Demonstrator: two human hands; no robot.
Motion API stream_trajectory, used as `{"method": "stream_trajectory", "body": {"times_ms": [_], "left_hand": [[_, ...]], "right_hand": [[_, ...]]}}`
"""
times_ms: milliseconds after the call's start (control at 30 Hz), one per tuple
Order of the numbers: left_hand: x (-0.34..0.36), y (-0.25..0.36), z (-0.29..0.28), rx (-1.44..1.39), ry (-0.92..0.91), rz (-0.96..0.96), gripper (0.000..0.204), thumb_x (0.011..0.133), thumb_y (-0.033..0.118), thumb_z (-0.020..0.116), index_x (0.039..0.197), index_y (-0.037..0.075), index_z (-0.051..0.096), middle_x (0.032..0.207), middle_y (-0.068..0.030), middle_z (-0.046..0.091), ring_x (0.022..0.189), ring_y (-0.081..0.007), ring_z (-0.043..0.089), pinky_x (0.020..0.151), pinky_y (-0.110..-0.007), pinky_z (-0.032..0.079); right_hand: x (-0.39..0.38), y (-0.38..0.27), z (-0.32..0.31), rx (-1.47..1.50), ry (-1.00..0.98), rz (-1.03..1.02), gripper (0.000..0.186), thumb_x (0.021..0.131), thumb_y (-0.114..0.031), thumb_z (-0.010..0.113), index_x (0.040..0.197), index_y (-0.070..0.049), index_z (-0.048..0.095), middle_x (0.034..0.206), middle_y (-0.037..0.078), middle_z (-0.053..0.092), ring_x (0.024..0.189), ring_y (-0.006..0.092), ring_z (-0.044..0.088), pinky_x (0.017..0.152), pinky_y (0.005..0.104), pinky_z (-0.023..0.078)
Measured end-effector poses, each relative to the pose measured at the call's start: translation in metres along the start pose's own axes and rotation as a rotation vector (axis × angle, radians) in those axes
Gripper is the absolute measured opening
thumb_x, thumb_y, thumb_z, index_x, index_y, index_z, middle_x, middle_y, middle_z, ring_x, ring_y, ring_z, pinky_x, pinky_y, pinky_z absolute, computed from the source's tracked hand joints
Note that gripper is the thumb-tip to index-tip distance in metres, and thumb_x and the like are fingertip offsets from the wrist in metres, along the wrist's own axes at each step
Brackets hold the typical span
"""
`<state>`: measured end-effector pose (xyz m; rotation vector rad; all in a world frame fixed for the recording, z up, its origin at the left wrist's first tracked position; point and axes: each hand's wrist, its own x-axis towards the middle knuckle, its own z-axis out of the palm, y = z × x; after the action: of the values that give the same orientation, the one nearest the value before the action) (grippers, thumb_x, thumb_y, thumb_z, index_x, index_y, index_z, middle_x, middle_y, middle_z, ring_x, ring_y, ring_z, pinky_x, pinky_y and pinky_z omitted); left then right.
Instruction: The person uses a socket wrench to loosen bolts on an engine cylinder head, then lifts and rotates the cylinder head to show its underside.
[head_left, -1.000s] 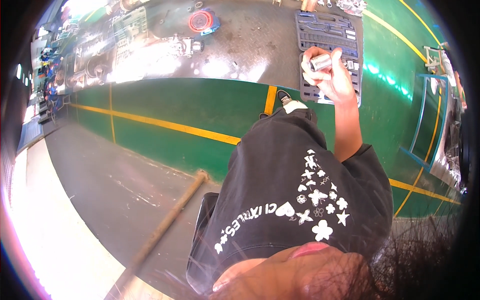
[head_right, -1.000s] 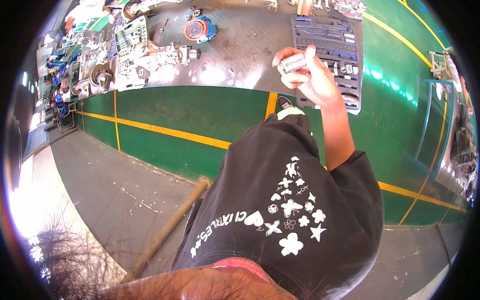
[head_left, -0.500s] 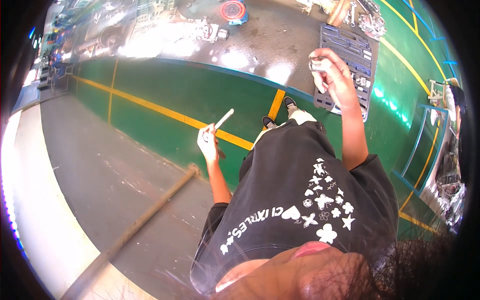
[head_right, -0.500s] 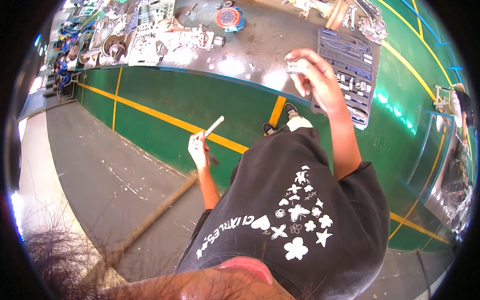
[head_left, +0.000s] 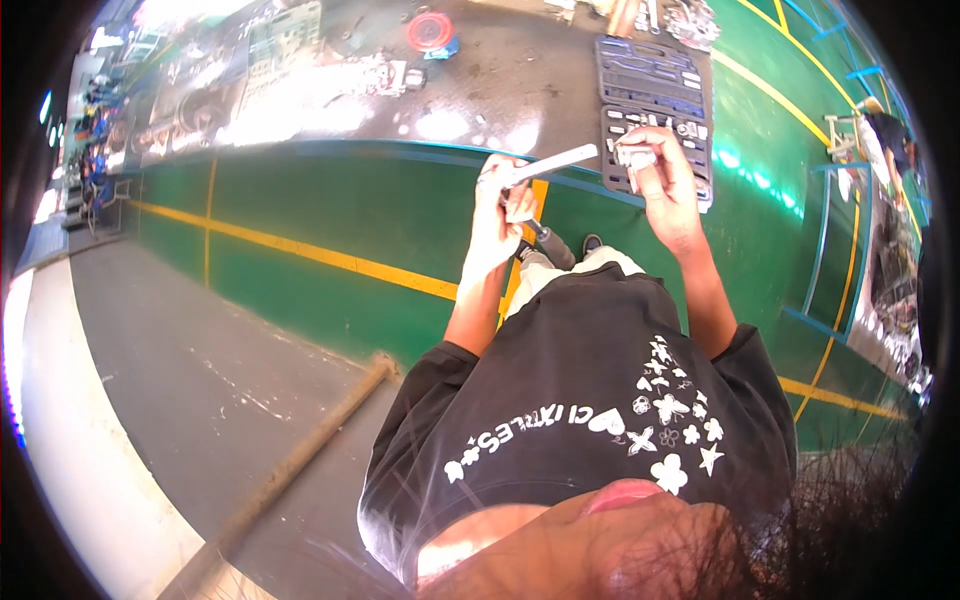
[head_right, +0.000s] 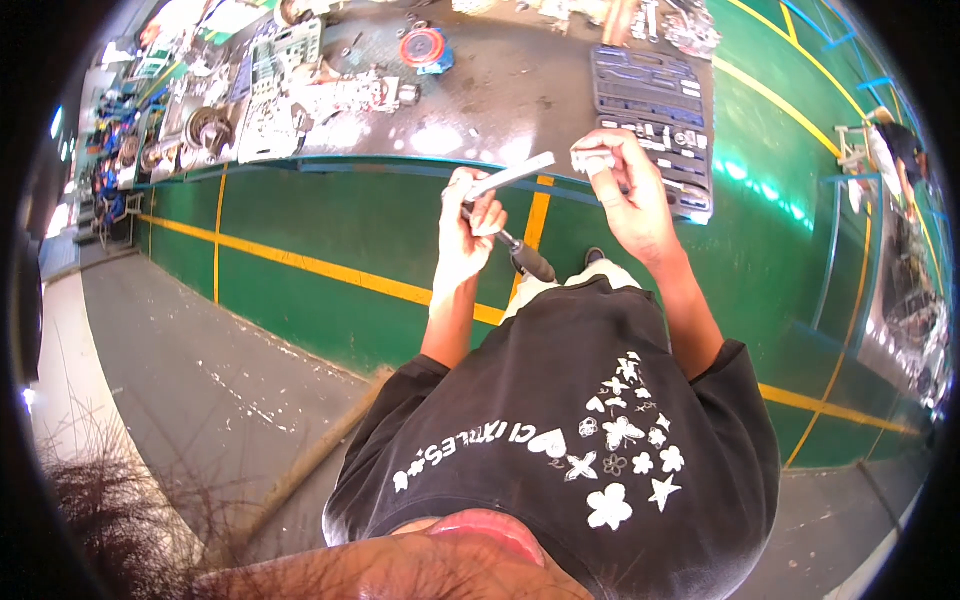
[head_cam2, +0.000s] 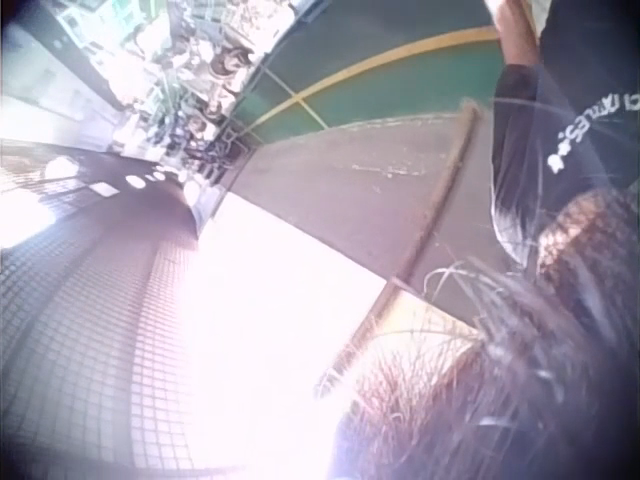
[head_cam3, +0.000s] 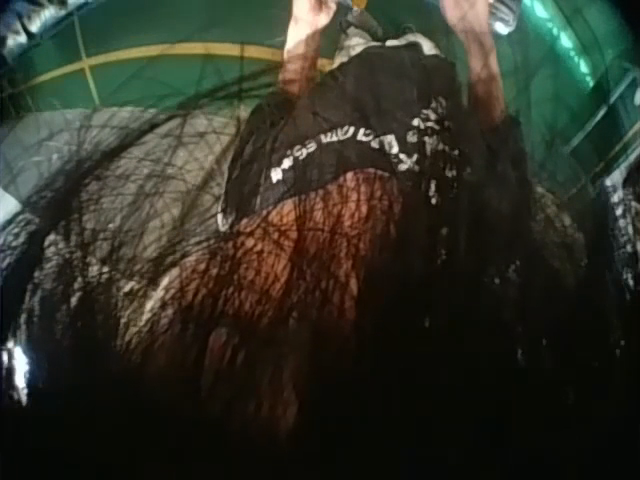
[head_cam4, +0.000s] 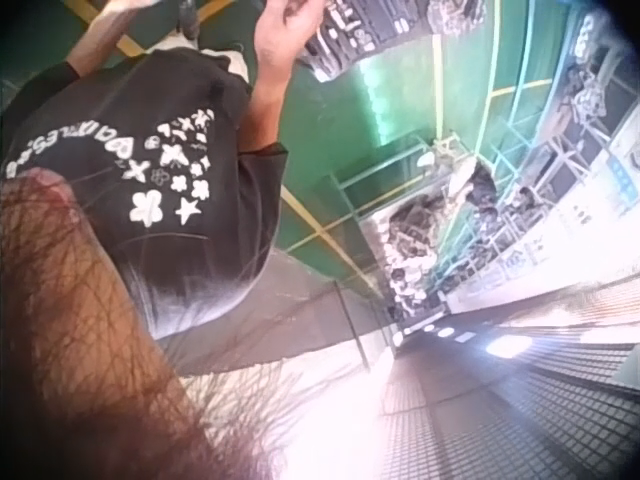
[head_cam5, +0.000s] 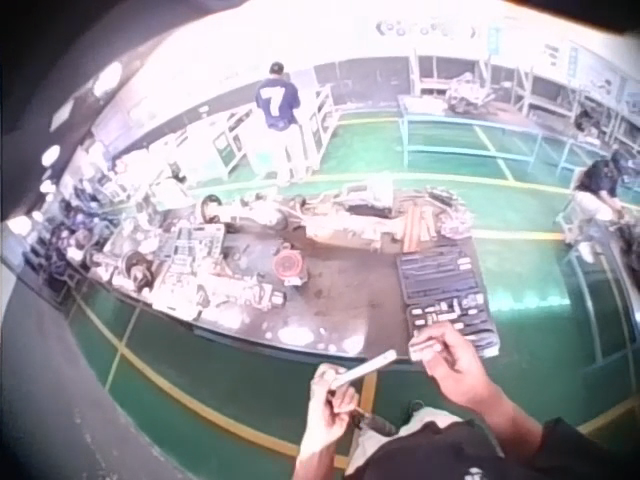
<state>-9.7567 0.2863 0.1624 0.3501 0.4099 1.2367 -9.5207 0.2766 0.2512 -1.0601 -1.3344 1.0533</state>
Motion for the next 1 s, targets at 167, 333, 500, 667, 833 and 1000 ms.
{"method": "stream_trajectory", "body": {"times_ms": [167, 333, 500, 667, 833, 1000], "left_hand": [[0.016, -0.092, 0.069, 0.124, -0.103, -0.13, 0.021, 0.106, 0.025, 0.058, 0.102, 0.004, 0.059, 0.055, 0.0032, 0.035, 0.044, -0.0056, 0.029, 0.044, -0.024, 0.026], [0.031, -0.208, 0.143, 0.301, -0.25, -0.419, 0.018, 0.103, 0.022, 0.063, 0.103, 0.004, 0.061, 0.056, 0.0043, 0.039, 0.045, -0.0047, 0.033, 0.045, -0.024, 0.027], [0.031, -0.372, 0.241, 0.358, -0.273, -0.556, 0.013, 0.103, 0.02, 0.064, 0.101, 0.007, 0.064, 0.062, 0.0061, 0.046, 0.048, -0.0034, 0.041, 0.044, -0.022, 0.027], [0.038, -0.479, 0.289, 0.617, -0.468, -0.553, 0.012, 0.102, 0.017, 0.065, 0.099, 0.006, 0.067, 0.065, 0.0067, 0.049, 0.05, -0.002, 0.042, 0.045, -0.022, 0.029], [0.066, -0.564, 0.331, 0.597, -0.402, -0.685, 0.013, 0.098, 0.019, 0.066, 0.1, 0.006, 0.066, 0.061, 0.0064, 0.05, 0.048, -0.0011, 0.045, 0.042, -0.019, 0.029], [0.147, -0.646, 0.357, 0.493, -0.377, -0.811, 0.013, 0.098, 0.018, 0.066, 0.098, 0.005, 0.066, 0.063, 0.0058, 0.049, 0.048, -0.0017, 0.042, 0.043, -0.02, 0.028]], "right_hand": [[-0.063, 0.003, -0.09, -0.06, 0.177, 0.06, 0.018, 0.103, -0.001, 0.055, 0.121, -0.004, 0.059, 0.115, 0.003, 0.062, 0.098, 0.0094, 0.056, 0.085, 0.026, 0.048], [-0.143, -0.012, -0.225, -0.245, 0.225, 0.057, 0.021, 0.103, 0.001, 0.052, 0.121, -0.005, 0.059, 0.11, 0.007, 0.06, 0.097, 0.012, 0.056, 0.088, 0.0257, 0.046], [-0.224, -0.026, -0.344, -0.532, 0.717, -0.018, 0.017, 0.1, 0.0, 0.058, 0.115, -0.004, 0.064, 0.101, 0.007, 0.06, 0.08, 0.0168, 0.057, 0.074, 0.0297, 0.049], [-0.284, -0.02, -0.448, -0.557, 0.783, 0.046, 0.011, 0.1, -0.005, 0.061, 0.109, -0.002, 0.067, 0.09, 0.004, 0.062, 0.077, 0.0125, 0.056, 0.07, 0.0269, 0.047], [-0.273, 0.005, -0.512, -0.247, 1.135, 0.098, 0.019, 0.108, -0.009, 0.05, 0.098, -0.001, 0.064, 0.083, 0.003, 0.058, 0.069, 0.0067, 0.05, 0.061, 0.0234, 0.041], [-0.238, 0.037, -0.622, -0.71, 1.041, -0.096, 0.014, 0.104, -0.003, 0.052, 0.093, 0.001, 0.06, 0.088, 0.01, 0.061, 0.071, 0.0191, 0.055, 0.066, 0.0329, 0.046]]}}
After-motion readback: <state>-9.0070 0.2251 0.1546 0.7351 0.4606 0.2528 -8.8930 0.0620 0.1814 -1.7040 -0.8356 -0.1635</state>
